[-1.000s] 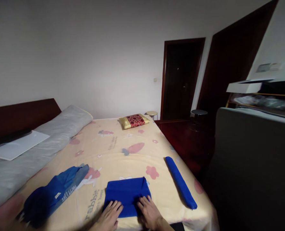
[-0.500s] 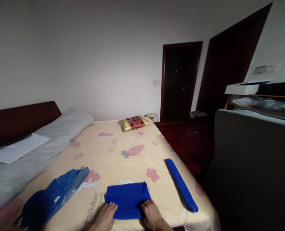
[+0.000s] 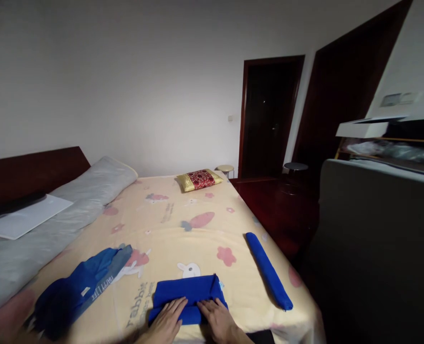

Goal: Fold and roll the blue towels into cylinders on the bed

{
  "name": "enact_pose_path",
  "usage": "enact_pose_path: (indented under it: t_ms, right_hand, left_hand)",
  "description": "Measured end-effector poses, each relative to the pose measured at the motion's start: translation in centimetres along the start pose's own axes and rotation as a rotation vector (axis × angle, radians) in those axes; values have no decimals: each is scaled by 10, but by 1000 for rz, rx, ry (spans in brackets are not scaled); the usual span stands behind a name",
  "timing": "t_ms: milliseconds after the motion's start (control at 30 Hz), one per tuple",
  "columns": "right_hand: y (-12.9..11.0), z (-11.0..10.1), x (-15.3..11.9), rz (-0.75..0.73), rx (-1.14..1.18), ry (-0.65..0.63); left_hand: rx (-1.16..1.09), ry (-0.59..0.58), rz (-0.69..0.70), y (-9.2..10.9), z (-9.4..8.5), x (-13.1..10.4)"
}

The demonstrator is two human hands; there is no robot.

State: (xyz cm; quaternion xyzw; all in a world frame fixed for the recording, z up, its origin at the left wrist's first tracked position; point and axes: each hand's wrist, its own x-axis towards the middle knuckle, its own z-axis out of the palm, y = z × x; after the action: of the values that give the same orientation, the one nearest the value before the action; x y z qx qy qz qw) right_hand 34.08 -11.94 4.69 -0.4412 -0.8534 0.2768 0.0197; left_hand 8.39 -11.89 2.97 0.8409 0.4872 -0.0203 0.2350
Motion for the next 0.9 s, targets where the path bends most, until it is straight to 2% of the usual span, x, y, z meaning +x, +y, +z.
enact_pose_path:
  t_ms: [100, 167, 233, 333, 467, 567, 667, 767, 833, 900]
  right_hand:
    - [5, -3, -3, 82, -22, 15]
    - [13, -3, -3, 181, -79, 104]
    - [22, -2, -3, 244, -130, 183]
    - [30, -2, -1, 281, -163, 267]
    - [30, -1, 0, 253, -161, 301]
    - [26, 2, -2, 111, -71, 240]
    - [22, 3, -5, 24, 18, 133]
    - [24, -1, -8, 143, 3, 90]
    - [30, -5, -9, 244, -36, 114]
    - [36, -7, -9, 300, -81, 142]
  left_hand:
    - [-27, 3, 59, -8, -1, -4]
    - [1, 33, -3, -16, -7, -9]
    - [65, 120, -77, -25, -16, -13]
    - [169, 260, -174, -36, -27, -18]
    - [187, 319, -218, -40, -32, -18]
    - [106, 287, -120, -27, -30, -16]
    - [-18, 121, 24, -12, -25, -13]
    - [-60, -21, 33, -10, -22, -10]
    - [-31, -1, -52, -20, -23, -11]
    - [53, 94, -161, -35, -26, -15]
